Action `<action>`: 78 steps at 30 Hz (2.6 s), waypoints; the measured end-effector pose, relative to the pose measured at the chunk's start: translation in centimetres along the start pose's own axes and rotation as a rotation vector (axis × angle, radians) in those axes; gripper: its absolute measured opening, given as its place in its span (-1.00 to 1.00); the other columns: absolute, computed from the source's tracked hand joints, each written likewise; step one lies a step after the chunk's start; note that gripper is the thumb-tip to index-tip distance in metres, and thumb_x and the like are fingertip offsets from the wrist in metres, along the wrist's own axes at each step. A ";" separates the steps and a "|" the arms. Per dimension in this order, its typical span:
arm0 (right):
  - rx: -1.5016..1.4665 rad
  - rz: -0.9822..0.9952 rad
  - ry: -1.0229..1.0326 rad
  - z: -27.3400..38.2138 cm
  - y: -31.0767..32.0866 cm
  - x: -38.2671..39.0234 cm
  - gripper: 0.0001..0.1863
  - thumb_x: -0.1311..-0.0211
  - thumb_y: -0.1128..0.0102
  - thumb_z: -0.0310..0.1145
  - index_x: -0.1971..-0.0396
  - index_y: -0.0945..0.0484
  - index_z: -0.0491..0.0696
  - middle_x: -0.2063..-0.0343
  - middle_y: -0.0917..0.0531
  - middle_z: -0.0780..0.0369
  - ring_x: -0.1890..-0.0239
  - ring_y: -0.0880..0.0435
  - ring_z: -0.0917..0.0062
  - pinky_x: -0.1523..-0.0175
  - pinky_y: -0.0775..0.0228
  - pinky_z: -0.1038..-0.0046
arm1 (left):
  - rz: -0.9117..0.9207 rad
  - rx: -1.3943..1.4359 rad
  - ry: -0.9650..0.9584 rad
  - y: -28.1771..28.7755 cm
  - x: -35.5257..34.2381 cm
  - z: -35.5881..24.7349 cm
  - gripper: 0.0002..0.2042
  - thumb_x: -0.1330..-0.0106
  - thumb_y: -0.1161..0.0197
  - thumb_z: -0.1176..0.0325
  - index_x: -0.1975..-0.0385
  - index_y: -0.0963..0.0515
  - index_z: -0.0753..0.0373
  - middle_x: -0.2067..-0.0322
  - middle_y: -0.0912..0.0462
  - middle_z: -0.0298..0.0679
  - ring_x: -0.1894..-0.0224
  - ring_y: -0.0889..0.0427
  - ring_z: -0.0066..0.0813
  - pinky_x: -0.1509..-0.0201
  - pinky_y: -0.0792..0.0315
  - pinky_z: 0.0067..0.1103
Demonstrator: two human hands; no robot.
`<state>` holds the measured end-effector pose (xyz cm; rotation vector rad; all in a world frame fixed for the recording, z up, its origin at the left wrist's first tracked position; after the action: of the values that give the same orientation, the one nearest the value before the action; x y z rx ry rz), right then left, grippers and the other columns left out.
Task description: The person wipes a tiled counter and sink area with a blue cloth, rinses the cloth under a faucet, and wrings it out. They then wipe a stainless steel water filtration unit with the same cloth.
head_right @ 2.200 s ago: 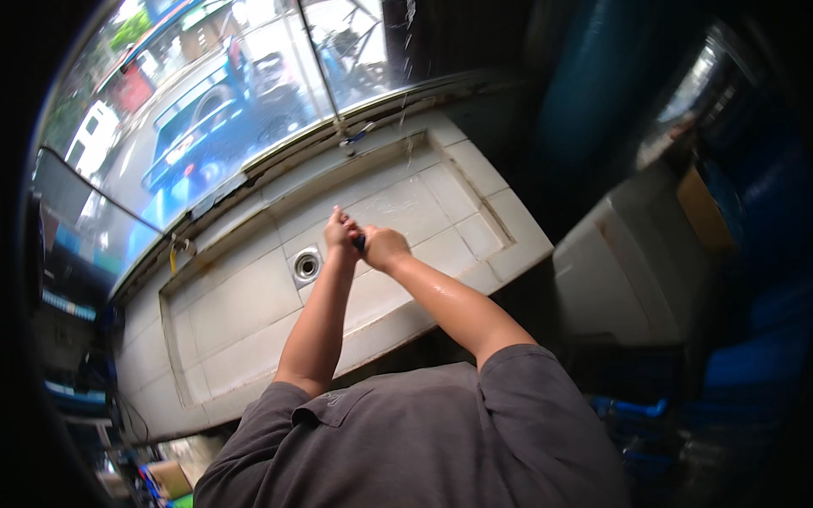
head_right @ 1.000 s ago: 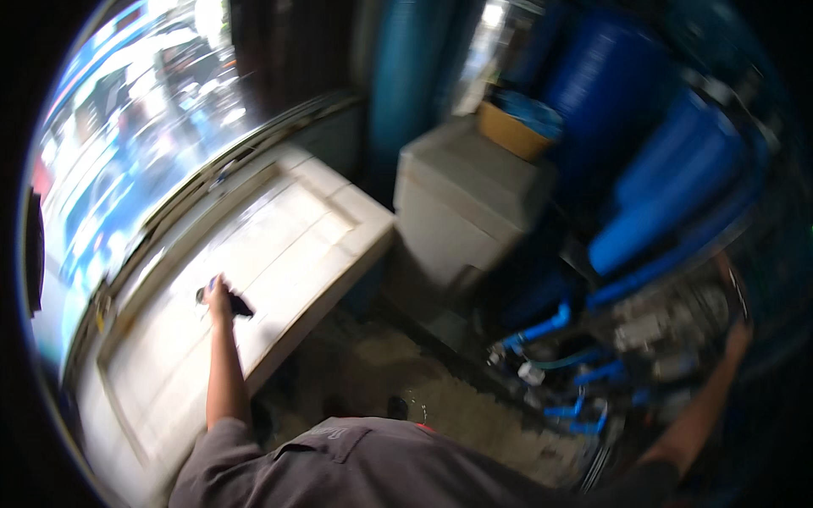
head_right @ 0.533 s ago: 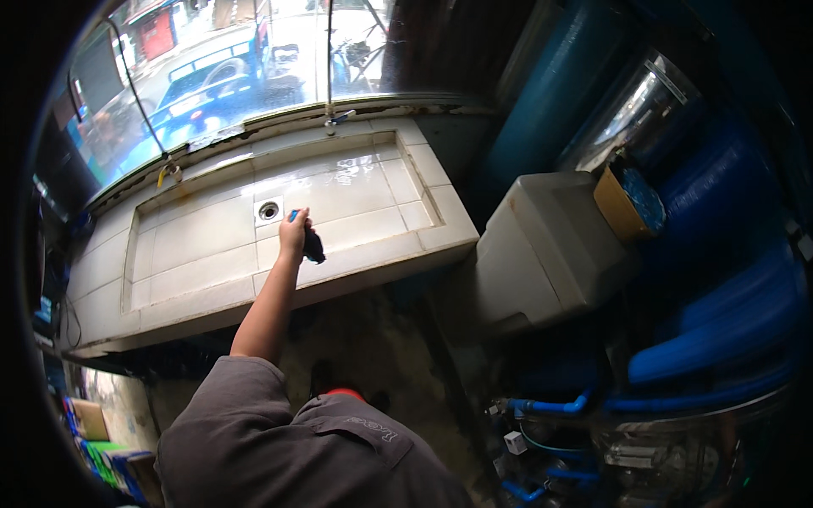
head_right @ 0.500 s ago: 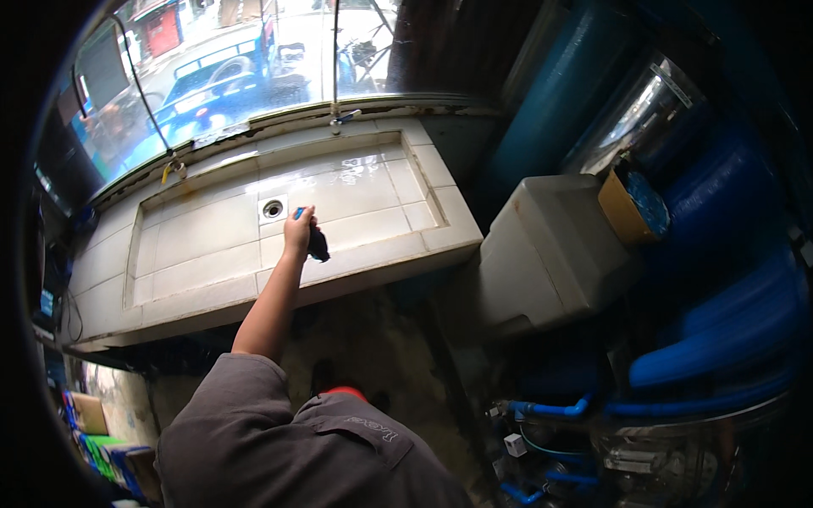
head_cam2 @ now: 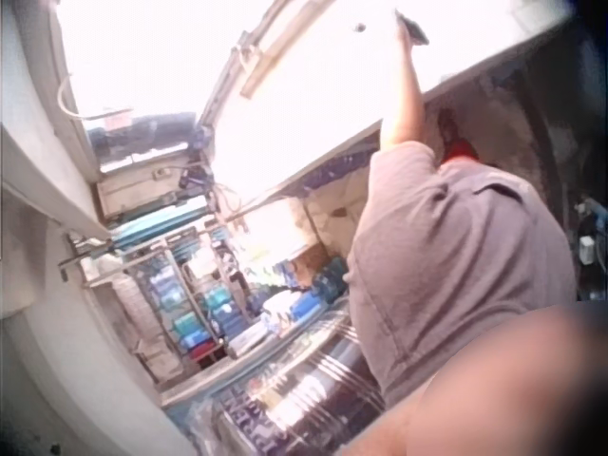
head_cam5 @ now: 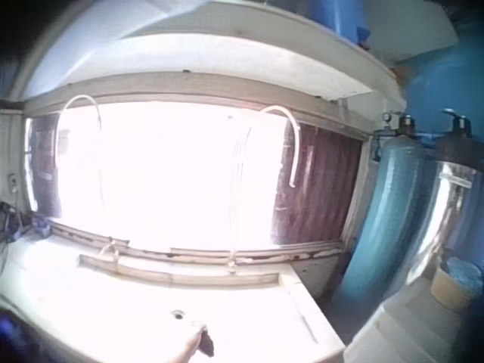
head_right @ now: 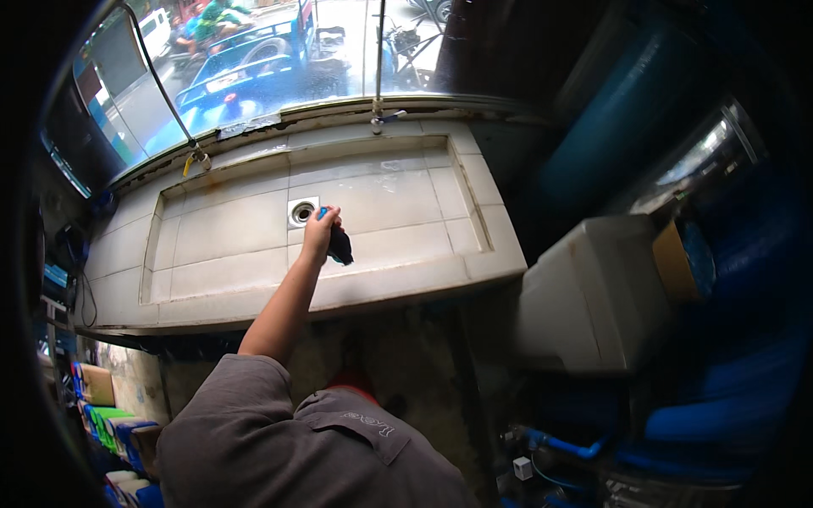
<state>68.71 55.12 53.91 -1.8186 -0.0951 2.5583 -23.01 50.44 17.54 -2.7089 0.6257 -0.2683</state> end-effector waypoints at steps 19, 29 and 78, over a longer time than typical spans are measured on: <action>-0.547 2.516 -0.275 70.7 -26.2 62.4 -0.65 -0.32 0.04 -0.23 0.09 -0.51 -0.17 0.35 -0.61 0.17 0.60 -0.61 0.51 0.48 -0.52 0.47 | 0.435 -0.595 0.102 -8.7 -11.3 3.9 -0.69 -0.11 -0.27 0.25 0.16 -0.51 0.20 0.40 -0.59 -0.20 0.35 -0.59 -0.40 0.23 -0.47 -0.49; -0.621 1.548 0.935 88.0 -26.4 64.3 -0.15 -0.21 -0.14 -0.13 -0.40 0.06 -0.11 -0.45 0.18 0.11 -0.48 0.20 0.23 -0.46 0.24 0.17 | 0.370 -0.553 0.200 -5.6 -11.3 8.3 -0.74 -0.12 -0.22 0.39 0.16 -0.53 0.24 0.48 -0.56 -0.31 0.42 -0.53 -0.57 0.30 -0.44 -0.58; -0.837 2.678 -1.383 66.1 -28.8 66.5 -0.10 -0.21 0.32 0.45 -0.28 -0.16 -0.02 -0.22 -0.33 0.09 -0.22 -0.33 0.12 -0.13 -0.27 -0.16 | 0.448 -0.818 -0.200 -26.1 -16.7 6.7 -0.59 -0.12 -0.27 0.36 0.00 -0.41 0.17 0.13 -0.57 0.06 0.04 -0.52 0.10 0.00 -0.43 -0.27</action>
<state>-16.51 83.09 14.23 -0.6914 -0.5809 -0.5321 -25.96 81.94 19.34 -3.1296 1.5052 0.4709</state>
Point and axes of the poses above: each hand's wrist, its own x-axis away from the middle knuckle, its own y-axis out of the back of the hand, z = x × y, the point moved 8 cm from there along -x, towards the middle knuckle
